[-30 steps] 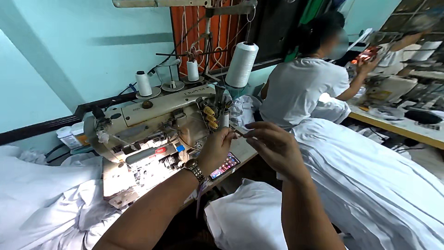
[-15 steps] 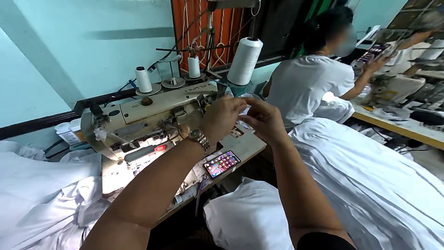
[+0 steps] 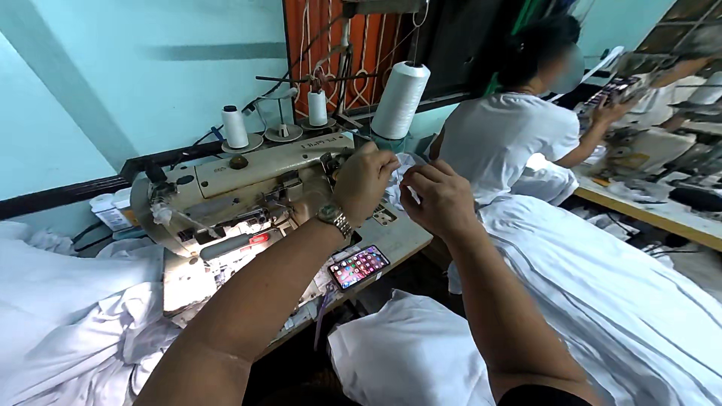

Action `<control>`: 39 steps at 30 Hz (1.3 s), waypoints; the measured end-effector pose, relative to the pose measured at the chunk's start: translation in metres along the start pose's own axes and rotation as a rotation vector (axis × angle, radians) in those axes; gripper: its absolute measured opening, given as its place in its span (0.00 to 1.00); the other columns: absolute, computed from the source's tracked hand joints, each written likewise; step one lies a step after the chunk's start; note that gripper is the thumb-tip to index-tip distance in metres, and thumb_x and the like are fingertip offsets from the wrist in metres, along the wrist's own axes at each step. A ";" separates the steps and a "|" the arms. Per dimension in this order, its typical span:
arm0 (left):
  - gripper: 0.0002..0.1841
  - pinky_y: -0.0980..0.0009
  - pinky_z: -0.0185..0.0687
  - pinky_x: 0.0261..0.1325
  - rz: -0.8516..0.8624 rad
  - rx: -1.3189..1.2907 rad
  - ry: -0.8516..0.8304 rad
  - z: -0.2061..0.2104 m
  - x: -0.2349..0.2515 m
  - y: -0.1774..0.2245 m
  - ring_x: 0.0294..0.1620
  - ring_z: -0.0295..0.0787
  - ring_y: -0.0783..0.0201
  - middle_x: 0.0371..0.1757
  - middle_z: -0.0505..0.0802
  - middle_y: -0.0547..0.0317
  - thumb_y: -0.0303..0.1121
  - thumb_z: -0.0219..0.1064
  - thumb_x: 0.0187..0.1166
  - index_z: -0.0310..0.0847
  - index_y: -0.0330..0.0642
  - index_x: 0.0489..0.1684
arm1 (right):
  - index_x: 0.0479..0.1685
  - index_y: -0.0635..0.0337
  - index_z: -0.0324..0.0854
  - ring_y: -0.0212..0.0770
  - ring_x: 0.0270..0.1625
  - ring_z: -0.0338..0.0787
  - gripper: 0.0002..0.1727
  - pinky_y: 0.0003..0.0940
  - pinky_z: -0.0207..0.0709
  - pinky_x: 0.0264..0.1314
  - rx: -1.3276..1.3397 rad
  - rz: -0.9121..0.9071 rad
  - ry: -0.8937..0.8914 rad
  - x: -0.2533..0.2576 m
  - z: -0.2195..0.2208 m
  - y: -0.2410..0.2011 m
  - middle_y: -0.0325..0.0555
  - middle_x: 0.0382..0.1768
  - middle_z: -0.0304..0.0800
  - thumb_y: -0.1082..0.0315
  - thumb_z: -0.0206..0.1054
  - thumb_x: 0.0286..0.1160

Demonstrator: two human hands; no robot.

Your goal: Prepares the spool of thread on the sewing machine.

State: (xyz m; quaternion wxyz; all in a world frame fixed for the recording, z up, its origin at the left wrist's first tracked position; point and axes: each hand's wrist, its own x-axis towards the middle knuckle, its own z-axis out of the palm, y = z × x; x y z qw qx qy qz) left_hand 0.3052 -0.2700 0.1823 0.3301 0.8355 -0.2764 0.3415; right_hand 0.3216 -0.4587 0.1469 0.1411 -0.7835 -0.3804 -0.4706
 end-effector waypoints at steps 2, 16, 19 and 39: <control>0.07 0.63 0.84 0.44 0.083 0.129 -0.013 -0.004 -0.016 0.003 0.39 0.85 0.57 0.43 0.86 0.49 0.29 0.67 0.83 0.91 0.37 0.45 | 0.34 0.62 0.89 0.47 0.45 0.89 0.08 0.43 0.81 0.47 0.207 0.196 0.052 -0.005 0.005 -0.004 0.50 0.40 0.92 0.68 0.67 0.70; 0.09 0.35 0.52 0.86 0.178 0.356 0.075 0.014 -0.043 -0.015 0.75 0.77 0.48 0.61 0.90 0.54 0.42 0.70 0.80 0.95 0.52 0.36 | 0.64 0.66 0.85 0.38 0.62 0.89 0.18 0.34 0.82 0.69 1.405 0.930 0.094 -0.017 0.023 -0.031 0.48 0.64 0.90 0.79 0.54 0.83; 0.11 0.35 0.48 0.88 0.129 0.355 0.126 0.015 -0.041 -0.015 0.82 0.71 0.44 0.69 0.87 0.49 0.43 0.69 0.80 0.95 0.50 0.40 | 0.71 0.60 0.82 0.38 0.73 0.83 0.22 0.37 0.78 0.73 1.171 0.811 0.035 -0.024 0.024 -0.035 0.43 0.73 0.84 0.73 0.58 0.80; 0.03 0.38 0.63 0.78 0.099 0.291 0.100 0.015 -0.025 -0.012 0.80 0.71 0.42 0.73 0.84 0.48 0.29 0.72 0.71 0.88 0.42 0.28 | 0.55 0.53 0.89 0.40 0.53 0.94 0.14 0.41 0.85 0.69 1.569 0.595 0.339 -0.038 0.015 -0.038 0.43 0.45 0.95 0.69 0.76 0.70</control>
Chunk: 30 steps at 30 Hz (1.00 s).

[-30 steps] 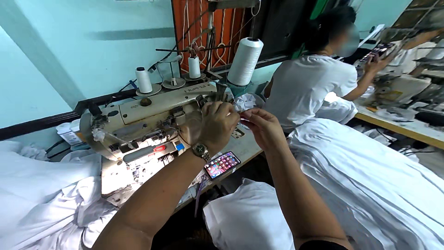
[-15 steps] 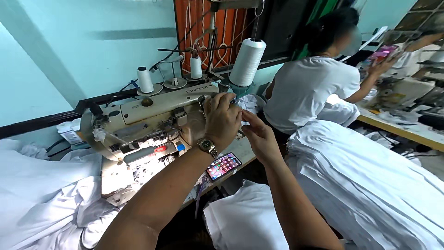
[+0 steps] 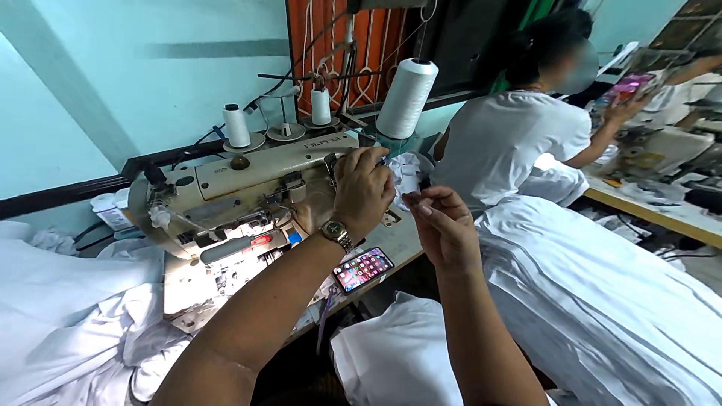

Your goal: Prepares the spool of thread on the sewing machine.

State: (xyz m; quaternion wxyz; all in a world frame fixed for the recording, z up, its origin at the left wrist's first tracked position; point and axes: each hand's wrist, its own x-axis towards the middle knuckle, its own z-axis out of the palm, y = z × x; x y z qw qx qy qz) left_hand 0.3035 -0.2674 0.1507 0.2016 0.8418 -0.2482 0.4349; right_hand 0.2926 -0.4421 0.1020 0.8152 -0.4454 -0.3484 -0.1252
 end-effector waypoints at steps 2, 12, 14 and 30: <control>0.04 0.41 0.64 0.79 -0.021 -0.014 0.017 0.005 0.002 -0.006 0.79 0.73 0.45 0.72 0.85 0.52 0.30 0.72 0.72 0.88 0.44 0.28 | 0.55 0.48 0.88 0.38 0.46 0.94 0.14 0.40 0.89 0.60 -0.043 0.017 -0.108 -0.011 -0.006 -0.006 0.40 0.40 0.94 0.66 0.76 0.72; 0.05 0.43 0.64 0.78 -0.026 -0.034 0.015 0.000 0.000 -0.013 0.79 0.72 0.47 0.73 0.85 0.52 0.32 0.70 0.76 0.90 0.44 0.33 | 0.41 0.58 0.89 0.35 0.36 0.94 0.04 0.33 0.91 0.44 -0.235 0.547 -0.290 -0.094 -0.047 0.030 0.41 0.36 0.95 0.74 0.75 0.72; 0.08 0.43 0.62 0.80 -0.018 -0.039 -0.018 -0.001 -0.001 -0.014 0.80 0.71 0.47 0.73 0.85 0.52 0.33 0.67 0.80 0.92 0.43 0.37 | 0.42 0.58 0.89 0.35 0.36 0.94 0.04 0.33 0.91 0.44 -0.239 0.537 -0.296 -0.093 -0.044 0.032 0.40 0.37 0.95 0.74 0.74 0.72; 0.09 0.43 0.61 0.84 0.018 -0.084 -0.018 -0.005 -0.004 -0.021 0.84 0.69 0.45 0.74 0.85 0.49 0.33 0.66 0.83 0.94 0.43 0.43 | 0.41 0.54 0.94 0.30 0.44 0.92 0.07 0.27 0.88 0.49 -0.263 0.336 -0.493 -0.072 -0.055 0.014 0.37 0.43 0.94 0.65 0.70 0.81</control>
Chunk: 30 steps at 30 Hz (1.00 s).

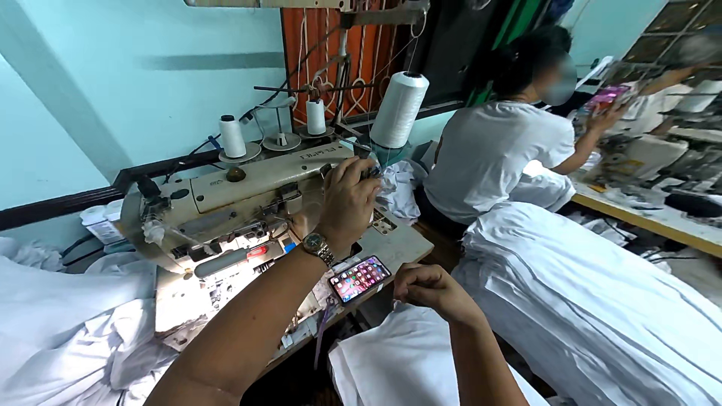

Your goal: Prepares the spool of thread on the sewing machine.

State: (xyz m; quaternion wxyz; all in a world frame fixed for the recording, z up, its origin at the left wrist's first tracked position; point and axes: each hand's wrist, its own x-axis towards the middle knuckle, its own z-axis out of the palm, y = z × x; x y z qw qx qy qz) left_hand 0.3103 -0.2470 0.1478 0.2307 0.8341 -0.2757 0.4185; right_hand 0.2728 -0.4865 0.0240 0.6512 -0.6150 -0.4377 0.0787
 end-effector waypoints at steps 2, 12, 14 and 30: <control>0.09 0.43 0.61 0.85 0.004 -0.001 -0.008 0.000 -0.001 -0.002 0.84 0.69 0.45 0.75 0.84 0.49 0.32 0.65 0.83 0.94 0.43 0.44 | 0.42 0.55 0.94 0.30 0.44 0.91 0.07 0.26 0.88 0.49 -0.017 0.000 0.000 -0.003 -0.002 -0.002 0.38 0.43 0.93 0.66 0.70 0.81; 0.12 0.51 0.66 0.86 0.011 -0.047 0.048 -0.010 -0.011 0.000 0.84 0.71 0.45 0.75 0.84 0.44 0.33 0.63 0.86 0.91 0.39 0.54 | 0.40 0.53 0.94 0.29 0.49 0.90 0.10 0.26 0.86 0.55 -0.127 -0.015 -0.101 -0.012 -0.005 -0.008 0.36 0.43 0.94 0.63 0.67 0.83; 0.15 0.53 0.68 0.85 -0.003 -0.051 0.032 -0.015 -0.017 0.002 0.82 0.72 0.47 0.77 0.82 0.44 0.34 0.60 0.87 0.89 0.39 0.60 | 0.39 0.54 0.94 0.28 0.50 0.89 0.10 0.25 0.84 0.56 -0.193 0.010 -0.128 -0.014 -0.001 -0.011 0.36 0.42 0.94 0.65 0.67 0.82; 0.32 0.65 0.91 0.51 -0.598 -0.816 -0.603 -0.008 -0.064 0.036 0.50 0.93 0.62 0.70 0.87 0.46 0.45 0.57 0.91 0.58 0.36 0.89 | 0.39 0.57 0.95 0.30 0.52 0.90 0.07 0.29 0.83 0.61 -0.369 0.066 -0.303 -0.007 0.037 -0.021 0.40 0.41 0.94 0.72 0.69 0.78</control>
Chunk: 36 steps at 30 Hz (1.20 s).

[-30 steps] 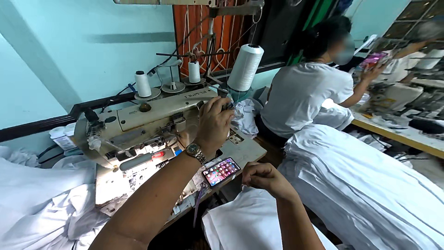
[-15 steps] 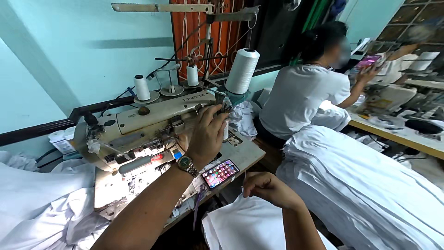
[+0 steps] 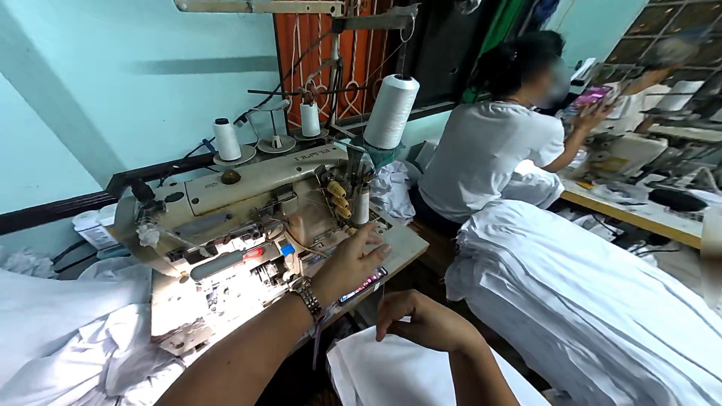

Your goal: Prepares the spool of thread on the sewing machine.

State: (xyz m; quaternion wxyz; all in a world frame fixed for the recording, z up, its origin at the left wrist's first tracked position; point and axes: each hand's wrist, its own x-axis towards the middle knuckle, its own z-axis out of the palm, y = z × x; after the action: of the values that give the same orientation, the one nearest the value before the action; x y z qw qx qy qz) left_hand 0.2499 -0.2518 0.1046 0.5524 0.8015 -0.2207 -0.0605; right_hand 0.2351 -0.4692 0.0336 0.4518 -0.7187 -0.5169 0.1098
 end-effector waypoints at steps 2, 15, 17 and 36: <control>0.28 0.68 0.89 0.50 -0.030 -0.120 -0.053 0.004 -0.002 0.001 0.48 0.93 0.66 0.62 0.92 0.50 0.42 0.56 0.92 0.62 0.36 0.86 | 0.39 0.56 0.95 0.30 0.52 0.91 0.08 0.29 0.84 0.61 -0.020 0.016 -0.013 0.003 0.004 -0.001 0.40 0.41 0.95 0.71 0.69 0.79; 0.16 0.80 0.82 0.36 0.114 -0.028 0.088 0.007 -0.024 -0.005 0.27 0.83 0.77 0.28 0.88 0.67 0.35 0.54 0.93 0.88 0.37 0.52 | 0.50 0.60 0.88 0.37 0.47 0.94 0.11 0.37 0.89 0.54 0.174 0.011 0.635 0.026 -0.058 0.012 0.41 0.44 0.95 0.62 0.70 0.79; 0.16 0.80 0.81 0.35 0.126 0.019 0.073 0.008 -0.028 -0.007 0.26 0.82 0.77 0.28 0.87 0.66 0.36 0.54 0.93 0.89 0.38 0.52 | 0.56 0.63 0.84 0.39 0.45 0.94 0.14 0.39 0.91 0.53 0.142 0.074 0.818 0.051 -0.063 0.000 0.45 0.44 0.93 0.64 0.68 0.80; 0.11 0.63 0.90 0.49 0.630 0.582 0.347 -0.033 -0.008 0.052 0.42 0.93 0.63 0.42 0.95 0.56 0.31 0.61 0.87 0.92 0.39 0.47 | 0.56 0.56 0.92 0.26 0.39 0.86 0.16 0.23 0.82 0.44 -0.621 -0.162 0.706 0.082 -0.079 -0.020 0.38 0.40 0.92 0.59 0.74 0.74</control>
State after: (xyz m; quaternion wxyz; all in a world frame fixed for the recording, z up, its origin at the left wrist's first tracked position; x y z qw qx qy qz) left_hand 0.2393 -0.2352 0.1632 0.3248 0.8154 -0.3655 0.3097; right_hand 0.3078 -0.4417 0.1192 0.3706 -0.7707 -0.3945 -0.3362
